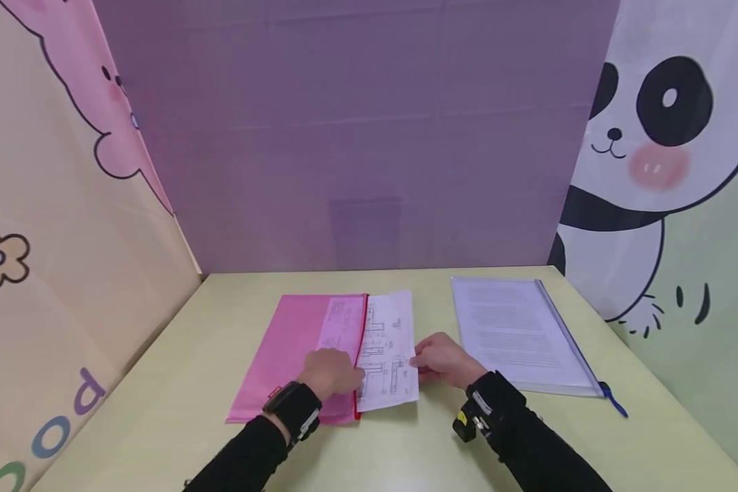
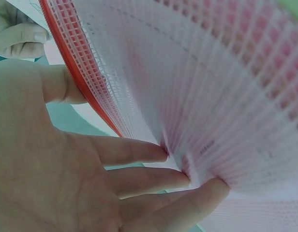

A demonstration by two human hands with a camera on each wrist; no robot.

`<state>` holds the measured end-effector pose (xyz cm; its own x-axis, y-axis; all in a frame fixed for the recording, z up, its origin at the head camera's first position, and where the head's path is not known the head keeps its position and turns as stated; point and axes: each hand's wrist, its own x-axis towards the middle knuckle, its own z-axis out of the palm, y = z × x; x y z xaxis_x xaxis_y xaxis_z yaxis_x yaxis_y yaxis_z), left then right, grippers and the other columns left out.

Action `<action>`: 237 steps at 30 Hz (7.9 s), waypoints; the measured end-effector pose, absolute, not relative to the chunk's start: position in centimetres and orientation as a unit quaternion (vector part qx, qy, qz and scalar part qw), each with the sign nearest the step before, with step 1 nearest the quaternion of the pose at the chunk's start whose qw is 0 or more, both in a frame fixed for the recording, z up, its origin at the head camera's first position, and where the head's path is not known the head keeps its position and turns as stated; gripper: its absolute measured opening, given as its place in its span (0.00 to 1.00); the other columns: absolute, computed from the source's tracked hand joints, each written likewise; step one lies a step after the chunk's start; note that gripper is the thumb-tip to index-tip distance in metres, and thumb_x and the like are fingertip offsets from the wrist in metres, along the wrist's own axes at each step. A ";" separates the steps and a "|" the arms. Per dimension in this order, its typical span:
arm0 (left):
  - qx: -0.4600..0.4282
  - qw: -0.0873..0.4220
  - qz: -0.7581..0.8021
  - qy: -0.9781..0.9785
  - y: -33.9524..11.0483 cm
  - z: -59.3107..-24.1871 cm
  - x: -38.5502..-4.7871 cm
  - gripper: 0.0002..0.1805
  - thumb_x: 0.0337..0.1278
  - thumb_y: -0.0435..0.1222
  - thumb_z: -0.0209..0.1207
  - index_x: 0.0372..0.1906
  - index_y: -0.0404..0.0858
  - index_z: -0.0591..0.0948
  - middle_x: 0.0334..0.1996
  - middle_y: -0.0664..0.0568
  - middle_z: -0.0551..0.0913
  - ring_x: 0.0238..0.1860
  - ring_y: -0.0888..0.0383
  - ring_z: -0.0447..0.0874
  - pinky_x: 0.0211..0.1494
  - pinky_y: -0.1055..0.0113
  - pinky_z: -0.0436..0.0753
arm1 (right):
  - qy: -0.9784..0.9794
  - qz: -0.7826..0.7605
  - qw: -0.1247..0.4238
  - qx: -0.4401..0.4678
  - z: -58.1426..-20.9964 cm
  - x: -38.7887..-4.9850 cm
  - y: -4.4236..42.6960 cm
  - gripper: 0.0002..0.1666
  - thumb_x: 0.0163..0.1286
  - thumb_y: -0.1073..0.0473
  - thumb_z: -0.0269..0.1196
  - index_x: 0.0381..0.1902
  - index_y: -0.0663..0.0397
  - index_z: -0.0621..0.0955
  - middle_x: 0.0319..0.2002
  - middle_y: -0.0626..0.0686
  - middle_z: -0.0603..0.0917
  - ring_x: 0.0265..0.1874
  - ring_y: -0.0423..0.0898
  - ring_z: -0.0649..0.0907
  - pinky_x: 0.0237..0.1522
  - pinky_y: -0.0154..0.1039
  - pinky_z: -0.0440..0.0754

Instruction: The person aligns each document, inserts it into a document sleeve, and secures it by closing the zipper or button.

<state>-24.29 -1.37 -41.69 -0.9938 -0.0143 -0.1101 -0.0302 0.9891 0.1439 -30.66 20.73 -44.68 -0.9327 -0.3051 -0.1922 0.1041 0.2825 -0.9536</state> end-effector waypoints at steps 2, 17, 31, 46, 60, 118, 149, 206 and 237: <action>-0.010 0.058 0.068 0.996 -1.4 -41.7 -24.4 0.19 0.56 0.48 0.59 0.17 0.43 0.72 0.19 0.51 0.70 0.23 0.54 0.71 0.28 0.64 0.69 | 0.777 -0.601 0.175 -0.072 -44.7 -30.6 20.5 0.11 0.66 0.76 0.60 0.46 0.79 0.77 0.35 0.61 0.87 0.32 0.50 0.87 0.36 0.43 0.87; -0.007 0.075 0.053 0.996 -1.2 -41.4 -24.8 0.22 0.61 0.52 0.57 0.18 0.43 0.73 0.19 0.51 0.70 0.24 0.54 0.72 0.32 0.63 0.69 | 0.771 -0.606 0.182 -0.076 -44.6 -30.2 18.8 0.10 0.65 0.79 0.58 0.45 0.81 0.78 0.36 0.63 0.87 0.34 0.53 0.87 0.39 0.47 0.87; -0.011 0.066 0.075 0.995 -1.2 -41.3 -24.7 0.21 0.59 0.51 0.59 0.18 0.42 0.74 0.21 0.49 0.72 0.28 0.51 0.72 0.35 0.60 0.71 | 0.768 -0.601 0.212 -0.068 -44.0 -30.1 18.9 0.08 0.66 0.71 0.63 0.41 0.75 0.80 0.33 0.62 0.89 0.26 0.47 0.87 0.32 0.40 0.87; -0.034 0.048 0.094 0.994 -1.2 -41.3 -24.3 0.19 0.59 0.48 0.60 0.23 0.36 0.77 0.24 0.47 0.75 0.28 0.50 0.73 0.34 0.60 0.74 | 0.776 -0.593 0.203 -0.068 -44.7 -29.7 20.2 0.09 0.67 0.76 0.61 0.44 0.77 0.78 0.32 0.59 0.87 0.27 0.46 0.85 0.31 0.37 0.86; -0.015 0.066 0.099 0.993 -1.4 -41.4 -25.0 0.21 0.60 0.51 0.59 0.24 0.37 0.78 0.24 0.48 0.75 0.31 0.50 0.72 0.39 0.58 0.73 | 0.789 -0.579 0.189 -0.078 -44.7 -29.8 18.7 0.05 0.67 0.74 0.63 0.40 0.75 0.80 0.31 0.57 0.86 0.25 0.44 0.84 0.29 0.36 0.85; -0.010 0.066 0.100 0.993 -1.6 -41.5 -25.0 0.23 0.63 0.53 0.58 0.23 0.38 0.79 0.22 0.48 0.73 0.31 0.50 0.72 0.42 0.56 0.72 | 0.784 -0.587 0.188 -0.076 -44.5 -30.2 15.0 0.03 0.66 0.76 0.61 0.37 0.74 0.79 0.25 0.56 0.82 0.19 0.43 0.81 0.27 0.37 0.86; 0.003 0.069 0.094 0.993 -1.2 -41.3 -25.2 0.25 0.65 0.55 0.56 0.25 0.38 0.79 0.22 0.49 0.73 0.29 0.51 0.73 0.40 0.58 0.72 | 0.812 -0.557 0.156 -0.083 -44.7 -30.0 13.2 0.05 0.65 0.72 0.65 0.29 0.69 0.85 0.23 0.56 0.86 0.18 0.43 0.84 0.27 0.39 0.86; 0.024 0.101 0.155 0.982 -2.3 -41.1 -25.2 0.28 0.71 0.57 0.49 0.33 0.38 0.84 0.32 0.46 0.79 0.38 0.47 0.75 0.61 0.44 0.70 | 0.828 -0.513 0.169 -0.151 -44.5 -29.9 12.4 0.12 0.64 0.75 0.56 0.35 0.67 0.87 0.22 0.54 0.84 0.21 0.44 0.83 0.30 0.38 0.85; 0.119 0.101 0.105 0.982 -3.5 -41.3 -25.4 0.22 0.50 0.43 0.70 0.52 0.43 0.83 0.46 0.53 0.83 0.40 0.55 0.74 0.43 0.57 0.79 | 0.949 -0.247 -0.068 -0.186 -42.9 -33.3 21.3 0.04 0.63 0.67 0.64 0.35 0.65 0.84 0.33 0.57 0.86 0.32 0.51 0.82 0.39 0.50 0.82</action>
